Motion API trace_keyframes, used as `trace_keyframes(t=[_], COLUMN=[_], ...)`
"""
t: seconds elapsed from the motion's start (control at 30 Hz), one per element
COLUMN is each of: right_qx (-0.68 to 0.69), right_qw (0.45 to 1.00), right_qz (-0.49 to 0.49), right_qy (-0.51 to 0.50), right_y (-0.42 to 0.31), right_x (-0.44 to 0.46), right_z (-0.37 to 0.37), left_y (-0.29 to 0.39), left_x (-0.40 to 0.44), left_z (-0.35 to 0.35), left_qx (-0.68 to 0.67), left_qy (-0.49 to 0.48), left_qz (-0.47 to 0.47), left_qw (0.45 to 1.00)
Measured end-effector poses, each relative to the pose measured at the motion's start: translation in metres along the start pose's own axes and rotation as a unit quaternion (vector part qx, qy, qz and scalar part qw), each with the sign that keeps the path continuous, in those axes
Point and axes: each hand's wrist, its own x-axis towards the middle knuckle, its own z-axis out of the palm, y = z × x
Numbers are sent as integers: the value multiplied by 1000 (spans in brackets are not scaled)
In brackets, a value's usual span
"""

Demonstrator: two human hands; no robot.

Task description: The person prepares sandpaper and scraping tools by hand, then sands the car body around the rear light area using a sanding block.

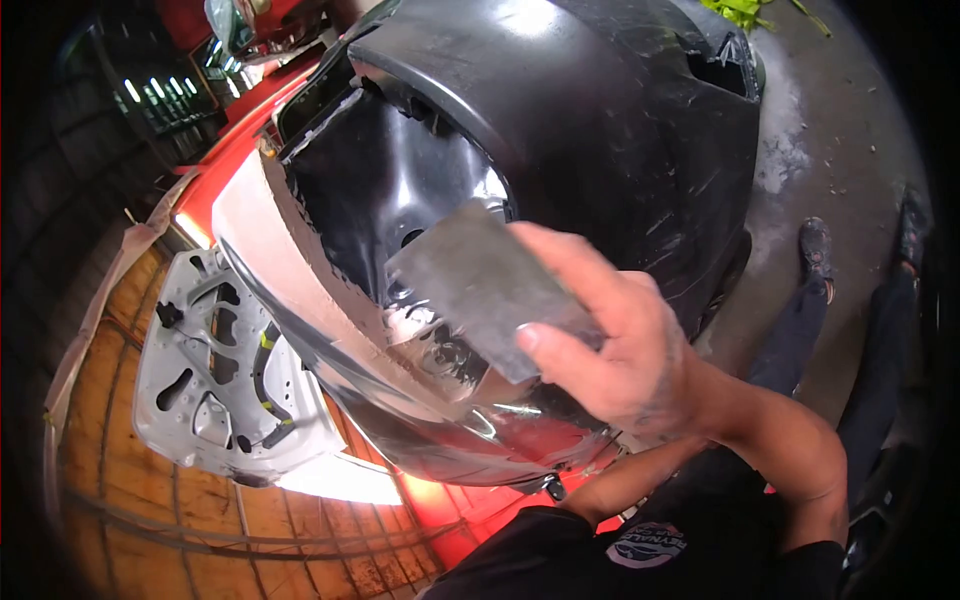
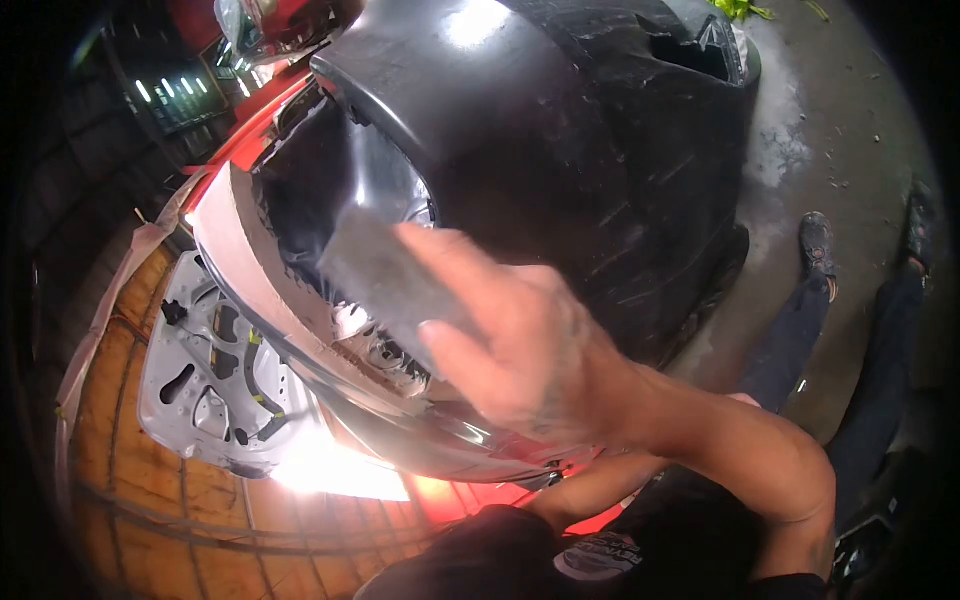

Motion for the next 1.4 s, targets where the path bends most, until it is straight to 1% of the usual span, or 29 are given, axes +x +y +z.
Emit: trace_keyframes(t=[0.03, 0.1, 0.2, 0.3, 0.33, 0.43, 0.57, 0.6, 0.7, 0.9, 1.0, 1.2, 1.3, 1.4], right_qx=[-3, -49, -31, -10, 20, 5, -55, -55, -49, -102, -143, -184, -187, -205], right_qw=[1000, 998, 995, 992, 987, 990, 973, 972, 978, 962, 968, 953, 933, 937], right_qz=[-2, -4, -6, -38, -67, -50, -194, -202, -183, -240, -200, -232, -295, -274], right_qy=[-26, 30, 95, 121, 147, 130, 114, 111, 87, 84, 40, 58, 84, 67], right_y=[-3, -4, -10, -11, -6, -10, 11, 13, 8, 18, 14, 10, 13, 5], right_x=[8, 21, 39, 52, 57, 62, 68, 68, 67, 94, 100, 103, 107, 110], right_z=[2, 13, 22, 22, 25, 30, 51, 55, 61, 64, 72, 86, 95, 94], left_y=[2, 5, 6, 9, 9, 9, 9, 8, 8, 8, 10, 16, 17, 16], left_x=[1, 1, 3, 4, 5, 5, 6, 6, 7, 13, 17, 18, 19, 18], left_z=[0, 1, 2, -1, -2, -5, -9, -10, -12, -17, -17, -19, -20, -19], left_qx=[2, -3, -10, -11, -10, -11, -7, -7, -4, 4, 5, 7, 9, 9], left_qy=[4, 10, 13, 14, 15, 18, 20, 20, 21, 20, 21, 17, 16, 16], left_qz=[5, 7, 1, -2, -3, -6, -8, -8, -8, 4, 15, 23, 26, 26], left_qw=[1000, 1000, 1000, 1000, 1000, 1000, 1000, 1000, 1000, 1000, 1000, 1000, 999, 999])
